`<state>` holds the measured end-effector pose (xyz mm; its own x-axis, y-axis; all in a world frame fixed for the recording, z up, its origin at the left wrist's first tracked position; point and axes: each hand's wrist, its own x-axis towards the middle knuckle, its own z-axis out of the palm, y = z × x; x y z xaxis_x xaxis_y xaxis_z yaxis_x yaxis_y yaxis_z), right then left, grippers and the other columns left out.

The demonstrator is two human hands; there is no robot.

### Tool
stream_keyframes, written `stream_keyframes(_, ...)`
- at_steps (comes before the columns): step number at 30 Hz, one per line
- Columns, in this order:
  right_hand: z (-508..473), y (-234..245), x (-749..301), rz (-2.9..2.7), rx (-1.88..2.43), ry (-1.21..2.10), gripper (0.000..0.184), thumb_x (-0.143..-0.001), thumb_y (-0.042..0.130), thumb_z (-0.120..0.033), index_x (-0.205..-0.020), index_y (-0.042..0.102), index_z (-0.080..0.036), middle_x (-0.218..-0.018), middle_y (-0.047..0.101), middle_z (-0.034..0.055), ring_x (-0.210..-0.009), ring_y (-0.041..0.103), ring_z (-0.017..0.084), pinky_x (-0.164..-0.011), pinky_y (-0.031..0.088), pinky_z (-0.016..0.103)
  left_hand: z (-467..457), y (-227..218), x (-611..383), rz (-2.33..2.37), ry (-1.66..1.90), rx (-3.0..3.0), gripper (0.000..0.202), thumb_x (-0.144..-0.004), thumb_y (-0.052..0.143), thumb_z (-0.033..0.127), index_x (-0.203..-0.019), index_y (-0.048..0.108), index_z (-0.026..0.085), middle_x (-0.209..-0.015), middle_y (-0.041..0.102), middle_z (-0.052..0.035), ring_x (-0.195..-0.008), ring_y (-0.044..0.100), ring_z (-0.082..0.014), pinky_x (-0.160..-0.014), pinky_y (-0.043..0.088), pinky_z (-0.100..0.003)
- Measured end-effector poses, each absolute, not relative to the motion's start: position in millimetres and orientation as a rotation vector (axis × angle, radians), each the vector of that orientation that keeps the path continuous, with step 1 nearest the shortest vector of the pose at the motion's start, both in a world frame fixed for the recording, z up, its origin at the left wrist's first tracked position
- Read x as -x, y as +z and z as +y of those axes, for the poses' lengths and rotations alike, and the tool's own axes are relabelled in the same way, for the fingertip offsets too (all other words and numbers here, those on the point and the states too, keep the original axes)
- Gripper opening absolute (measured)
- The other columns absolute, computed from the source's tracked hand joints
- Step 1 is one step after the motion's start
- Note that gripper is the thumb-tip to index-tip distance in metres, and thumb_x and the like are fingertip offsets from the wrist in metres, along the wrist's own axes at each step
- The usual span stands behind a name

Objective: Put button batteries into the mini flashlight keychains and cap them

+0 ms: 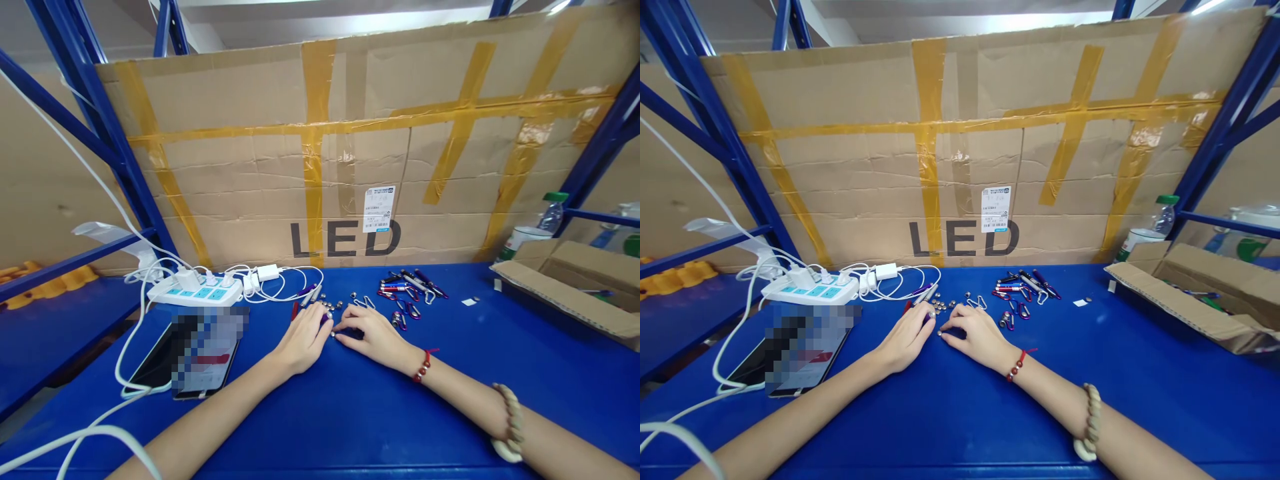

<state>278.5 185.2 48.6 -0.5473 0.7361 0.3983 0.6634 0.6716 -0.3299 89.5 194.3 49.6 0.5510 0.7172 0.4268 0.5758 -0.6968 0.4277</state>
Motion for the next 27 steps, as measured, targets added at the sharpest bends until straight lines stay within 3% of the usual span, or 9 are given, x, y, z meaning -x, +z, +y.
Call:
stream_keyframes(6, 184.5, 45.8, -275.3, -2.392, 1.053, 0.166, 0.02, -0.084, 0.051, -0.033, -0.096, 0.064, -0.023, -0.09, 0.056, 0.0025, -0.085, 0.052, 0.014, -0.071, 0.039, 0.026, 194.0, 49.6, -90.0, 1.026, 0.784, -2.647, 0.02, -0.093, 0.025, 0.029, -0.089, 0.04, 0.016, -0.092, 0.051, -0.007, -0.086, 0.047, -0.0188, -0.078, 0.037, -0.035)
stream_keyframes(12, 184.2, 46.4, -275.6, -2.355, 1.015, 0.207, 0.012, -0.082, 0.053, -0.025, -0.084, 0.064, -0.02, -0.087, 0.056, 0.001, -0.079, 0.053, 0.011, -0.068, 0.041, 0.022, 194.9, 48.5, -91.6, 1.03, 0.77, -2.74, 0.021, -0.093, 0.026, 0.029, -0.086, 0.041, 0.015, -0.09, 0.05, -0.0062, -0.083, 0.045, -0.0179, -0.076, 0.037, -0.033)
stream_keyframes(19, 181.2, 47.1, -274.1, -2.481, 0.934, 0.174, 0.022, -0.087, 0.047, -0.033, -0.1, 0.061, -0.02, -0.095, 0.054, 0.004, -0.086, 0.051, 0.014, -0.076, 0.042, 0.026, 194.9, 48.6, -90.8, 1.087, 0.849, -2.759, 0.023, -0.093, 0.026, 0.028, -0.087, 0.044, 0.015, -0.089, 0.052, -0.0065, -0.085, 0.047, -0.0185, -0.076, 0.037, -0.034)
stream_keyframes(27, 180.0, 50.1, -275.6, -2.432, 0.929, 0.314, 0.017, -0.085, 0.051, -0.03, -0.093, 0.063, -0.021, -0.091, 0.055, 0.0021, -0.082, 0.054, 0.012, -0.072, 0.043, 0.022, 196.1, 47.2, -90.7, 1.12, 0.878, -2.76, 0.024, -0.092, 0.026, 0.03, -0.088, 0.046, 0.015, -0.091, 0.053, -0.0082, -0.087, 0.048, -0.0193, -0.077, 0.038, -0.033)
